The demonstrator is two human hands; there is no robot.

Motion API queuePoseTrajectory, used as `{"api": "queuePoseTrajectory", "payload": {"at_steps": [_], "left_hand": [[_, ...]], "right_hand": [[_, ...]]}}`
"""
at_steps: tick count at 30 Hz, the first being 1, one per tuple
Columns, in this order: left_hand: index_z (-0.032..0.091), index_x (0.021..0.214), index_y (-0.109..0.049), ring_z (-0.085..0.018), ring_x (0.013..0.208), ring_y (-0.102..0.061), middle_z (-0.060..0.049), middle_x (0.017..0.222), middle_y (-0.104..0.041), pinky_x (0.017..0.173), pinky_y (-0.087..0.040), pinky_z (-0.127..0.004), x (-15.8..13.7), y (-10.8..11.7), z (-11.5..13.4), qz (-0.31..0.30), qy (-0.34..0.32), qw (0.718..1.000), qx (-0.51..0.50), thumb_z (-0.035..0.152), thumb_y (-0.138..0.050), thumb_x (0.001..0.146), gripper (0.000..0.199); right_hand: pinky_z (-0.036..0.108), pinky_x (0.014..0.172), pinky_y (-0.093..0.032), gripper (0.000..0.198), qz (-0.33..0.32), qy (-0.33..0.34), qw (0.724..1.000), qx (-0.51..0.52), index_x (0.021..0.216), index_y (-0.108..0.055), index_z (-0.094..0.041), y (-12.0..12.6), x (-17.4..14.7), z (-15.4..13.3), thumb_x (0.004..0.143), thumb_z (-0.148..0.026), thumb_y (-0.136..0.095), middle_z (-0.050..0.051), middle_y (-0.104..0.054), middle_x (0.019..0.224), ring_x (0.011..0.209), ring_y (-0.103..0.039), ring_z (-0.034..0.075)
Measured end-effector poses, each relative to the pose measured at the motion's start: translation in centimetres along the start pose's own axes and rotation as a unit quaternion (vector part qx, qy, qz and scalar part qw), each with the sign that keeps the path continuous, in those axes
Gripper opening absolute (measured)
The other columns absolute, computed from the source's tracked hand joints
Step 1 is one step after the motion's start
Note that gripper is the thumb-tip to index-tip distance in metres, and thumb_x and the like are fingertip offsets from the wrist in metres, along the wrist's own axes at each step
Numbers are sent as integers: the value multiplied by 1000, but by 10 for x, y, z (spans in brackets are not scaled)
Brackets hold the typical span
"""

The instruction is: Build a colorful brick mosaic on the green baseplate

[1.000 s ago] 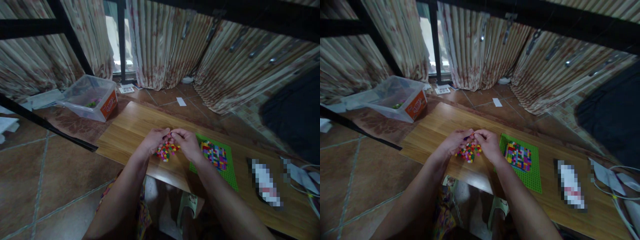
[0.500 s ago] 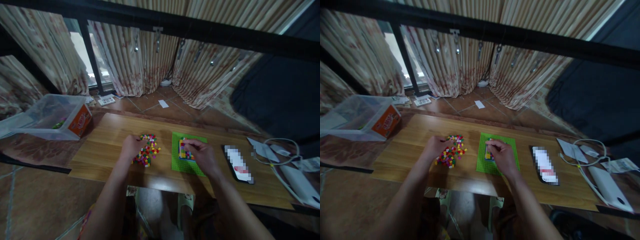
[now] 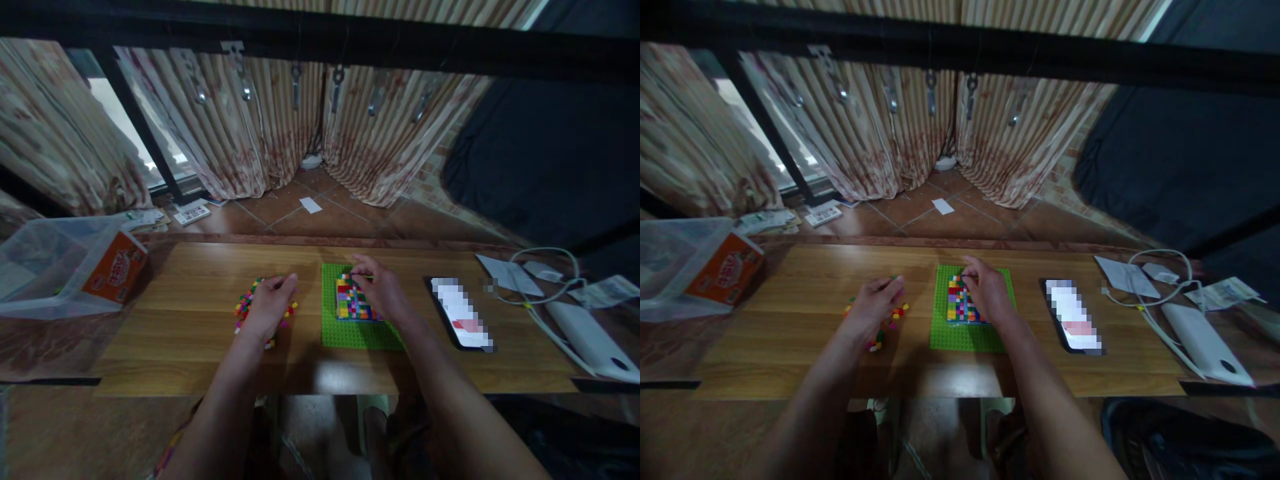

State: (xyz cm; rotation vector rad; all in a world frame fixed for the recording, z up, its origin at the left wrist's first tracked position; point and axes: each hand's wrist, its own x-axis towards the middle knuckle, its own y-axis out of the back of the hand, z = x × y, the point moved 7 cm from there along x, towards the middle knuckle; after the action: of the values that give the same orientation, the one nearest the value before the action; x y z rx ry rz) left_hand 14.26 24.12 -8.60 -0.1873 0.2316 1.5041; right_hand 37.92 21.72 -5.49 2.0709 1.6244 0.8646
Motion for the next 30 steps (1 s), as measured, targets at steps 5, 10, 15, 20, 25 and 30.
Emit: {"api": "queuePoseTrajectory", "payload": {"at_steps": [5, 10, 15, 20, 25, 30], "left_hand": [[12, 67, -60, -1, 38, -27, 4, 55, -47, 36, -16, -16, -9, -43, -5, -70, 98, 979, -163, 51, -71, 71, 40], [11, 71, -60, 0, 39, -30, 3, 58, -48, 36, -16, -14, -10, -61, -7, -83, 133, 958, -238, 47, -68, 76, 37], [11, 74, -59, -1, 41, -32, 3, 60, -48, 36, -18, -14, -13, -71, -13, -88, 162, 945, -271, 42, -63, 82, 32], [12, 75, -59, -2, 41, -32, 2, 61, -48, 36, -19, -14, -16, -76, -13, -96, 154, 946, -268, 41, -62, 83, 31], [11, 76, -60, -2, 41, -32, 2, 61, -48, 37, -19, -14, -17, -77, -13, -91, 151, 949, -263, 40, -58, 86, 31], [10, 75, -60, -3, 41, -33, 1, 61, -48, 37, -19, -15, -18, -77, -11, -84, 160, 944, -276, 38, -53, 90, 32]], "right_hand": [[34, 84, -49, 44, -20, -3, 1000, 10, 125, -57, -24, -6, 2, 6, 82, -14, -54, 0, -70, 87, 82, -64, 15], [32, 83, -49, 43, -40, 10, 999, 20, 125, -57, -23, -7, 4, 7, 83, -15, -56, 0, -71, 88, 82, -65, 15], [32, 84, -48, 42, -54, 8, 998, 31, 126, -57, -22, -6, 4, 8, 84, -16, -57, 0, -72, 91, 84, -66, 15], [33, 85, -48, 39, -53, 3, 998, 26, 122, -59, -22, -6, 6, 9, 84, -16, -57, 1, -73, 90, 84, -67, 15], [32, 87, -48, 37, -53, 18, 998, 3, 120, -61, -21, -5, 7, 6, 84, -15, -58, 1, -74, 90, 84, -67, 15], [32, 87, -48, 34, -63, 19, 998, -2, 116, -63, -23, -4, 8, 4, 84, -14, -60, 0, -74, 89, 84, -68, 16]]}}
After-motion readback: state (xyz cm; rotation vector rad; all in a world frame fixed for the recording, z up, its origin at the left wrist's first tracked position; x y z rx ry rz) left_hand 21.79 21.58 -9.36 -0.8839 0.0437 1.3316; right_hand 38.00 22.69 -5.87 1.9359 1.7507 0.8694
